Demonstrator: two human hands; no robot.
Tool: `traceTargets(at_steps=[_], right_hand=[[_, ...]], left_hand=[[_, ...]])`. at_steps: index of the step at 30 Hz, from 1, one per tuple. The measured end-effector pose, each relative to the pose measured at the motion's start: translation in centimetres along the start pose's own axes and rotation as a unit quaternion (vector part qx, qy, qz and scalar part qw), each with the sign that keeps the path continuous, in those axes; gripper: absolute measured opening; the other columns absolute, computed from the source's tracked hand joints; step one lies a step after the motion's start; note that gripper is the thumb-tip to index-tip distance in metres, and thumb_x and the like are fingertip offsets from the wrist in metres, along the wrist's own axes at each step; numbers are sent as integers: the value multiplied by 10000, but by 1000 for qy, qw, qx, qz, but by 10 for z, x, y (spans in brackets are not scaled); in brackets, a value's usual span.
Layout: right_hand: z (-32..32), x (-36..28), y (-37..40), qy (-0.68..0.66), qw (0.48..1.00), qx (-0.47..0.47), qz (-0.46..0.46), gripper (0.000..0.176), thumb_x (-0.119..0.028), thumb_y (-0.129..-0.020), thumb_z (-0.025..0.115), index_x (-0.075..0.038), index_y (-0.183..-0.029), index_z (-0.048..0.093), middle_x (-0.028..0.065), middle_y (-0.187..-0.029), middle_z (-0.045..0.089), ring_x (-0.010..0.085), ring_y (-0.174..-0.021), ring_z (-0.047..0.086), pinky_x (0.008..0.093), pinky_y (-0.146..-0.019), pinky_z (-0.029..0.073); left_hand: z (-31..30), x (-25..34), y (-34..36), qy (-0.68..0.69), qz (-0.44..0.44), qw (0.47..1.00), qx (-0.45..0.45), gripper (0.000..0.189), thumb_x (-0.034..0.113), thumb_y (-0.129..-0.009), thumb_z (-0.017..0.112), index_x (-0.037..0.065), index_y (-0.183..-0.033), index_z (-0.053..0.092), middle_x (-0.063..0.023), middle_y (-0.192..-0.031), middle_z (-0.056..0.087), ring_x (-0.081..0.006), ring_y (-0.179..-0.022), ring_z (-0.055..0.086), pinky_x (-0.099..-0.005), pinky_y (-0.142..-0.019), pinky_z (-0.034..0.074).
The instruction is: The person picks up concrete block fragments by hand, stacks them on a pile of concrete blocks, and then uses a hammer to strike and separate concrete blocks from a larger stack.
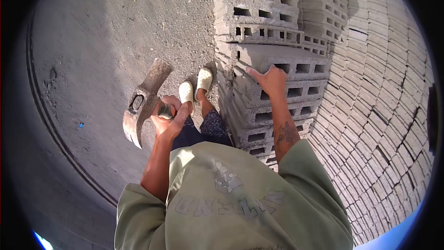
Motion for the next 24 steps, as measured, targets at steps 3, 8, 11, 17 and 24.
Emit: traceTargets(at_steps=[3,8,11,17,24], right_hand=[[17,4,-10,4,997,-45,64,584,-495,-599,727,75,-628,600,218,-611,588,374,-636,566,428,-683,444],[-16,37,-4,-96,988,-35,113,504,-364,-603,761,69,-544,510,174,-506,518,252,-456,474,354,-488,404],[-38,29,-5,-264,956,-4,126,490,-317,-614,775,35,-512,450,85,-472,464,146,-463,391,332,-448,349],[-36,45,-10,-155,973,-59,162,534,-275,-600,800,-31,-488,339,6,-472,335,113,-472,293,314,-414,260],[-40,41,1,-155,972,-50,171,565,-294,-590,799,23,-501,339,67,-468,340,169,-480,317,344,-451,291]], left_hand=[[12,19,-30,27,126,992,-10,224,-87,-712,581,61,-652,425,-36,-586,493,-109,-521,473,-246,-511,422],[91,-139,-58,-122,-183,972,-85,147,84,-698,649,10,-723,524,-133,-627,562,-210,-597,580,-344,-558,472],[119,-244,-55,-297,-239,892,-242,225,157,-680,639,-32,-776,563,-187,-674,594,-280,-631,603,-371,-609,478],[56,-148,-64,-197,-277,929,-146,163,99,-684,663,-9,-715,546,-100,-643,586,-155,-506,547,-275,-499,432],[110,-219,-61,-334,-192,889,-249,169,115,-694,591,-39,-757,561,-193,-643,575,-332,-590,582,-388,-569,459]])
Point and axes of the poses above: each hand's wrist, its own y-axis away from the middle knuckle, its own z-axis out of the palm, x = y × z, the point moved 3 cm from there along -y, towards the middle knuckle
